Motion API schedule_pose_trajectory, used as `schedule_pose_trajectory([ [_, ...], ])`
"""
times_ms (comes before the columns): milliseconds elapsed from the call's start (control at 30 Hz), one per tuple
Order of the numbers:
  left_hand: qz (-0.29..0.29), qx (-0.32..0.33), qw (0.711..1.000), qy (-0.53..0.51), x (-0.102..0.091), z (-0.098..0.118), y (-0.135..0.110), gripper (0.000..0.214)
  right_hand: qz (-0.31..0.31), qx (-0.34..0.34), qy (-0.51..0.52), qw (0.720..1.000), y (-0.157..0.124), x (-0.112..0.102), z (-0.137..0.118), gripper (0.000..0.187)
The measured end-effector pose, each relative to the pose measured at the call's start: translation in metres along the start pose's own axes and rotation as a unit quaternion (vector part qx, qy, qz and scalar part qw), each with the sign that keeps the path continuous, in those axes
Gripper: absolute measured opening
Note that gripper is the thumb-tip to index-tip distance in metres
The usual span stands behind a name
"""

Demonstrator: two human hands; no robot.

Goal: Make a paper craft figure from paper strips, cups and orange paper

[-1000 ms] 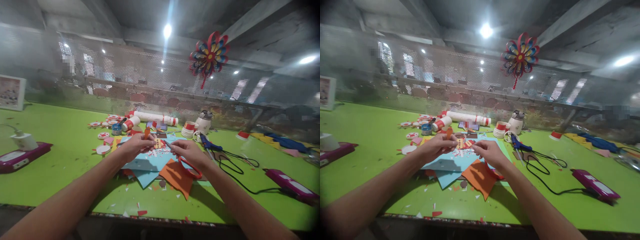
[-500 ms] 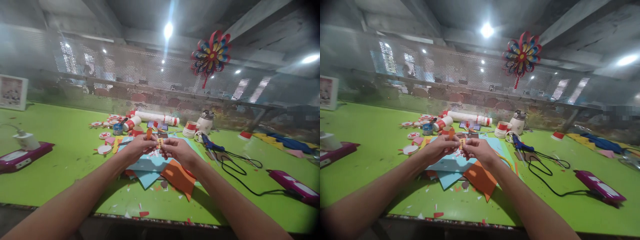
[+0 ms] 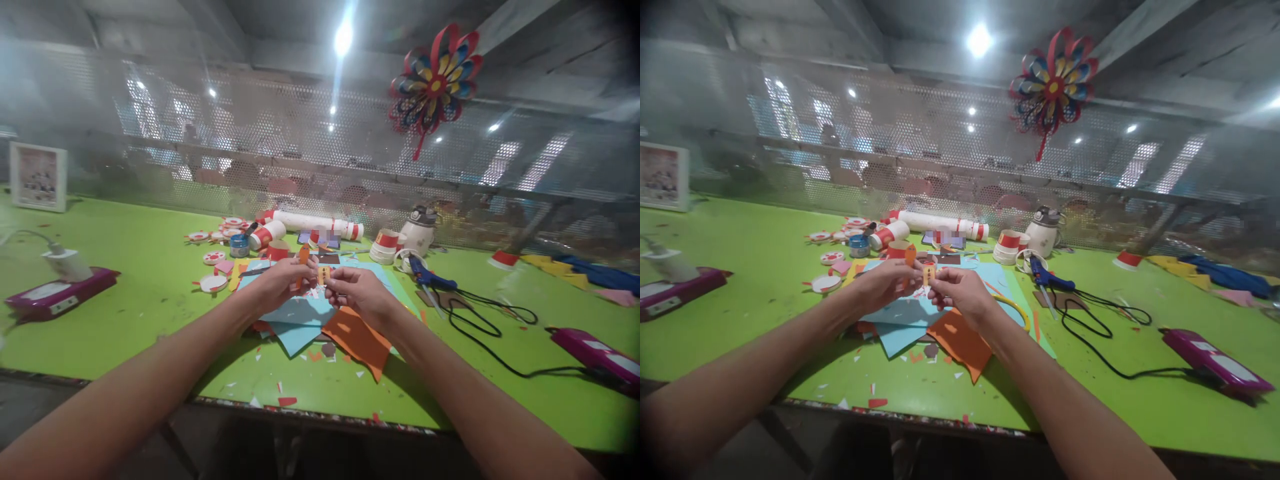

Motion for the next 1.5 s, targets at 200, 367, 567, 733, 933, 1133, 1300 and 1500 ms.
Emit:
schedule_pose_trajectory([
  [200, -0.009, 0.033, 0.999, 0.039, -0.003, -0.001, 0.0, 0.013, 0.002, -0.003, 0.009, 1.0, 0.001, 0.0, 0.004, 0.031],
  [367, 0.016, 0.029, 0.996, 0.08, -0.004, -0.002, 0.0, 0.018, 0.008, 0.004, 0.01, 1.0, 0.001, 0.0, 0.005, 0.032],
  [567, 0.046, 0.023, 0.995, 0.087, -0.002, -0.002, 0.001, 0.021, 0.012, 0.005, -0.01, 1.0, 0.003, -0.006, 0.006, 0.034],
  [733, 0.079, -0.007, 0.995, 0.062, -0.001, 0.0, 0.0, 0.023, 0.078, -0.023, -0.029, 0.996, 0.008, -0.024, 0.003, 0.032],
  [933, 0.081, -0.023, 0.995, 0.057, -0.002, 0.0, -0.001, 0.026, 0.142, -0.027, -0.038, 0.989, 0.016, -0.051, 0.0, 0.028],
  [1133, 0.098, -0.005, 0.995, 0.032, -0.004, -0.001, 0.002, 0.027, 0.13, -0.018, -0.056, 0.99, 0.011, -0.05, -0.007, 0.027],
  [1300, 0.103, 0.016, 0.994, 0.018, -0.002, -0.001, 0.001, 0.025, 0.066, -0.02, -0.054, 0.996, 0.011, -0.007, 0.002, 0.033],
  [1500, 0.077, 0.023, 0.997, 0.01, -0.001, 0.0, -0.002, 0.016, 0.05, -0.073, -0.036, 0.995, 0.015, 0.004, 0.003, 0.034],
])
Point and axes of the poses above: each hand's wrist, its own y-axis towards the middle knuckle, its own x-axis out of the palm, z = x × y, the point moved 1 cm from there along y, towards the middle knuckle, and after that the axes turned 9 degrees about -x, right-handed, at the moved point
